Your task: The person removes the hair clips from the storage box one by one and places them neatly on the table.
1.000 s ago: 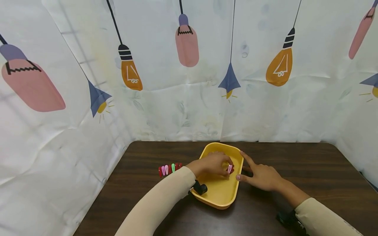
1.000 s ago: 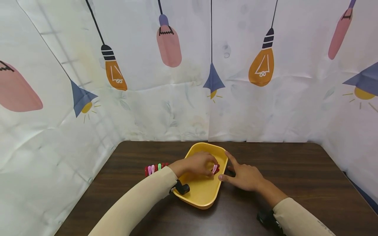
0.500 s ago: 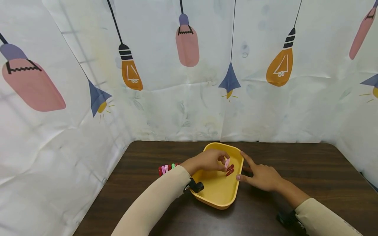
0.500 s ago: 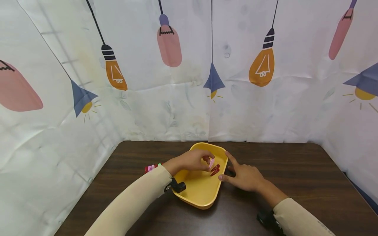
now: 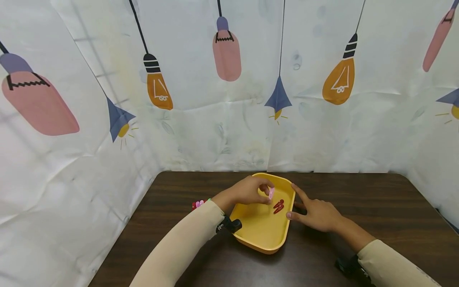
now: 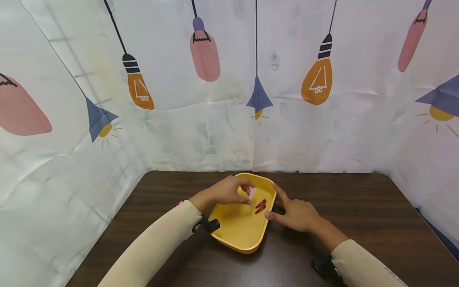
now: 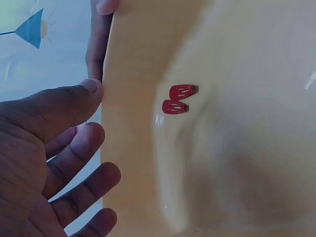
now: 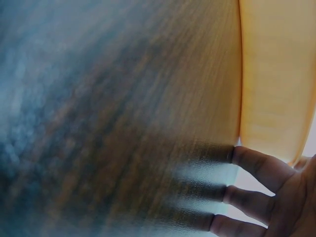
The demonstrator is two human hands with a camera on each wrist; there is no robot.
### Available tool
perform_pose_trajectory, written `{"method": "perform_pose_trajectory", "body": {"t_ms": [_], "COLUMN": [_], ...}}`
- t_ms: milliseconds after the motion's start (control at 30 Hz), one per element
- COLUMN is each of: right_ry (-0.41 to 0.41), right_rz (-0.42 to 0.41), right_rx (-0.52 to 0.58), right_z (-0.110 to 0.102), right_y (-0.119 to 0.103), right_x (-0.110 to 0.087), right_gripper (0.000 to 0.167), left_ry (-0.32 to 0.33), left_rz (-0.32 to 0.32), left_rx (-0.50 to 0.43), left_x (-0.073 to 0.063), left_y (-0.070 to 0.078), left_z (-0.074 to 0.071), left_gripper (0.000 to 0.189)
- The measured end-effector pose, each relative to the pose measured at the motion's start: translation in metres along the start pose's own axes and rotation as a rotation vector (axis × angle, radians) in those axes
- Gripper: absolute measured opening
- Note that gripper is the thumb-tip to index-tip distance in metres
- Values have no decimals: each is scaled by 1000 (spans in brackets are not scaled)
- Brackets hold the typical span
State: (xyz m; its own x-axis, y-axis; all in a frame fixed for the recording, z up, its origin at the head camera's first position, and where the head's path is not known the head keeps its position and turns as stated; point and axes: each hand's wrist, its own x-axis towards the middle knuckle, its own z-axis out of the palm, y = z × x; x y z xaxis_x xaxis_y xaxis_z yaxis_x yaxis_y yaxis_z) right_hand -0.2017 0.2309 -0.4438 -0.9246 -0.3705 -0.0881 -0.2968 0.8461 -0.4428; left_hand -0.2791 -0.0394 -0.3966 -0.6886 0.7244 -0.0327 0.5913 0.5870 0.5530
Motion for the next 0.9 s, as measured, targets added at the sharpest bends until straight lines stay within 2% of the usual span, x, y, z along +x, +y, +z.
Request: {"method": "perform_pose_trajectory", "body": {"t_ms": [233,567,900], "right_ry": [-4,-2,-7], "right_rz": [1,0,2], "right_rx": [3,-2,26], "right_z": [-1,0,1], "right_y": [-1,1,3], "right_x": [1,1,2], "right_gripper": [100,102,102], "left_ry": [31,72,107], "left_rz": [-15,-62,-73], "left_rx": [-23,-61,-22], "left_x": [-10,-24,-42], "left_y": [-1,-11,-26], "left_z": [-11,-22,-31], "left_gripper": [48,51,54]}}
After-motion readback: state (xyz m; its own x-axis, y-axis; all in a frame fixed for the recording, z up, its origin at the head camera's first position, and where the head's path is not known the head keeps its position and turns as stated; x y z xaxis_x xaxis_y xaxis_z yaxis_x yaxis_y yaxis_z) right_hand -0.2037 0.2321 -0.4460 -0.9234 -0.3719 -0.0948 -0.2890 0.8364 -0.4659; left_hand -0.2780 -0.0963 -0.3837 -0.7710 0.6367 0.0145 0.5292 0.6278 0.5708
